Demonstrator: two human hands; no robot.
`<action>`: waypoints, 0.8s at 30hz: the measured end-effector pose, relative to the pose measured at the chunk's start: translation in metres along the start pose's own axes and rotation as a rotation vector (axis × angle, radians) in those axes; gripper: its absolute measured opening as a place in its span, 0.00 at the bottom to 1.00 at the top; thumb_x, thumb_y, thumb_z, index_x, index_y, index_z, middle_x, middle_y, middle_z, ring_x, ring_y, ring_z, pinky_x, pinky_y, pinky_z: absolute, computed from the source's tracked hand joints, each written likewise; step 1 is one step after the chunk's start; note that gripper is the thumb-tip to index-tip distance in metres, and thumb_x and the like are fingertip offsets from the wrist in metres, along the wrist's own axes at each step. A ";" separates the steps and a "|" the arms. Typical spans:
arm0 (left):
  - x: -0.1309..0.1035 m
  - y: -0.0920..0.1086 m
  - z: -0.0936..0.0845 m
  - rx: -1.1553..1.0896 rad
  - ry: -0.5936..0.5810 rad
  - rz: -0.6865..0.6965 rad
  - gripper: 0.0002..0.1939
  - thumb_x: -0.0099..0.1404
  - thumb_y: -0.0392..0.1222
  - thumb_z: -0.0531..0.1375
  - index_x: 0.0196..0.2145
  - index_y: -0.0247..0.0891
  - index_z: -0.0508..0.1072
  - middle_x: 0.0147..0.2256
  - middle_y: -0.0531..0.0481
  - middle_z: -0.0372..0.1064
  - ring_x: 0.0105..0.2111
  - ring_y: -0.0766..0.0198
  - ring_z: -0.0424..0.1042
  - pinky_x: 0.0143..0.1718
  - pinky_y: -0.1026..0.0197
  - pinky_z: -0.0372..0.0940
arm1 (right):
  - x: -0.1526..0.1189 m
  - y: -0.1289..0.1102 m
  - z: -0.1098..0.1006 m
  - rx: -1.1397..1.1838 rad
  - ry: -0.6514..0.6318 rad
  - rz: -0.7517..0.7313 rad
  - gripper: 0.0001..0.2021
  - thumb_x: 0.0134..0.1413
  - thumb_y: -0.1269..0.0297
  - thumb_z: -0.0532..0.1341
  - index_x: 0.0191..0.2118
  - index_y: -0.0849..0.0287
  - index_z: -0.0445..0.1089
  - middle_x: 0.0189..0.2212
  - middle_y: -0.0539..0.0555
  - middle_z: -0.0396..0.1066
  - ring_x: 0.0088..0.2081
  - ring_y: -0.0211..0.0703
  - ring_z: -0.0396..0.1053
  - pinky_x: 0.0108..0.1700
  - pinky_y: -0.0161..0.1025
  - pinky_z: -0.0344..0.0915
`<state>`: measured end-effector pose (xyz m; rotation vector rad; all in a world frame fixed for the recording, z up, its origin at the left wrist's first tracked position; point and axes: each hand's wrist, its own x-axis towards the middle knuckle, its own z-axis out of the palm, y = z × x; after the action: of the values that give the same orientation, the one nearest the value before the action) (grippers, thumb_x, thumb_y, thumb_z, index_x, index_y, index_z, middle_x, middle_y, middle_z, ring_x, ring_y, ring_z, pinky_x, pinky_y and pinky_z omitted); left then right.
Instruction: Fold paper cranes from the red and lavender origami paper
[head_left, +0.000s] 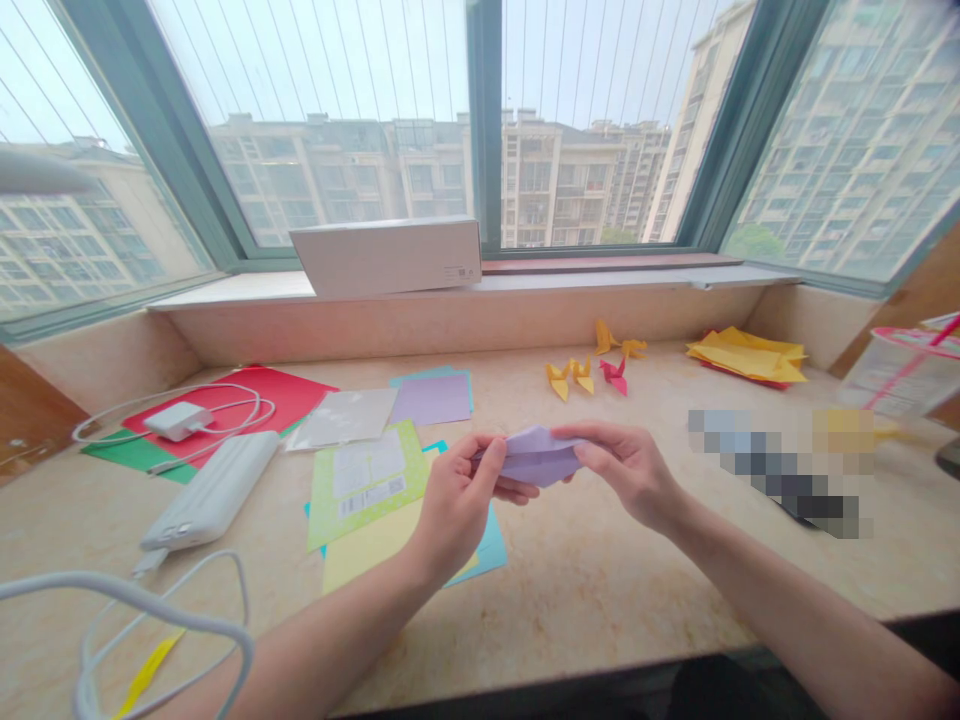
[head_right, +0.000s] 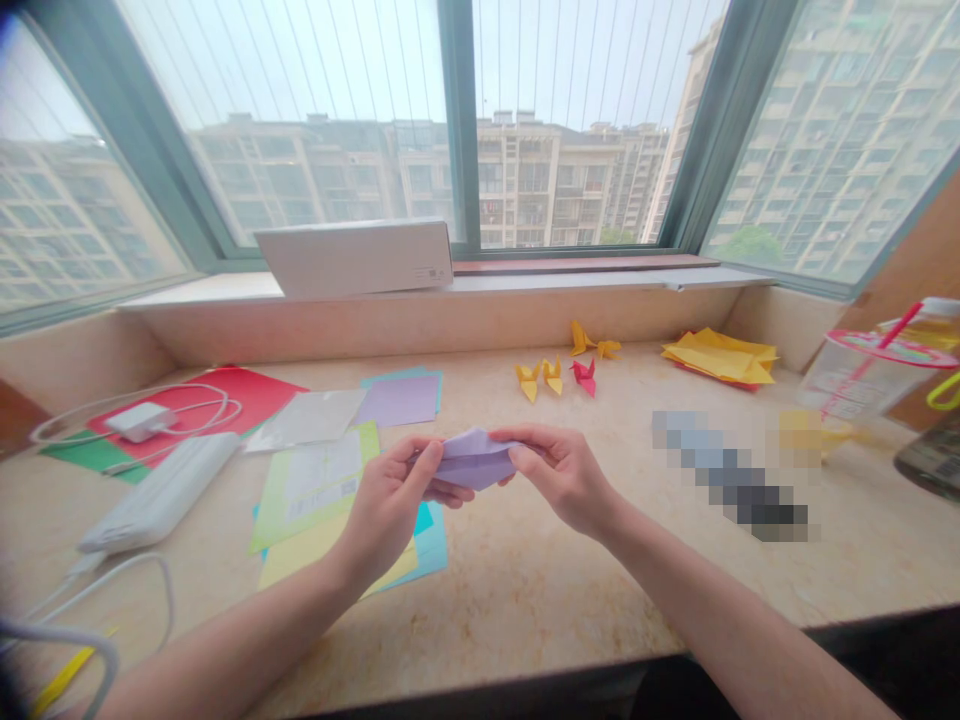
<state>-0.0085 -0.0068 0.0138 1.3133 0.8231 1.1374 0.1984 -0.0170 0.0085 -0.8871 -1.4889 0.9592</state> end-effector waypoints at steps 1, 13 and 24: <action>0.000 0.000 0.000 0.001 -0.003 -0.005 0.19 0.67 0.55 0.60 0.38 0.33 0.68 0.27 0.44 0.79 0.27 0.53 0.81 0.28 0.58 0.76 | 0.000 -0.001 -0.001 -0.032 -0.008 0.000 0.15 0.58 0.53 0.64 0.44 0.56 0.79 0.36 0.55 0.80 0.33 0.44 0.77 0.36 0.42 0.76; 0.001 -0.012 -0.010 0.458 -0.017 0.206 0.16 0.70 0.52 0.56 0.30 0.37 0.69 0.21 0.51 0.72 0.19 0.66 0.73 0.23 0.67 0.67 | 0.006 0.008 0.000 -0.096 0.137 -0.032 0.12 0.55 0.57 0.67 0.44 0.55 0.76 0.35 0.54 0.79 0.36 0.47 0.78 0.38 0.43 0.76; -0.002 -0.009 -0.008 0.763 -0.247 0.317 0.15 0.73 0.44 0.52 0.48 0.39 0.75 0.27 0.50 0.76 0.25 0.63 0.74 0.29 0.64 0.64 | -0.002 0.011 0.004 -0.387 -0.049 -0.198 0.08 0.59 0.64 0.63 0.44 0.54 0.76 0.36 0.53 0.78 0.36 0.43 0.75 0.38 0.41 0.74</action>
<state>-0.0153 -0.0058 0.0031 2.2319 0.9206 0.8894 0.1955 -0.0151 -0.0023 -0.9705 -1.8022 0.5586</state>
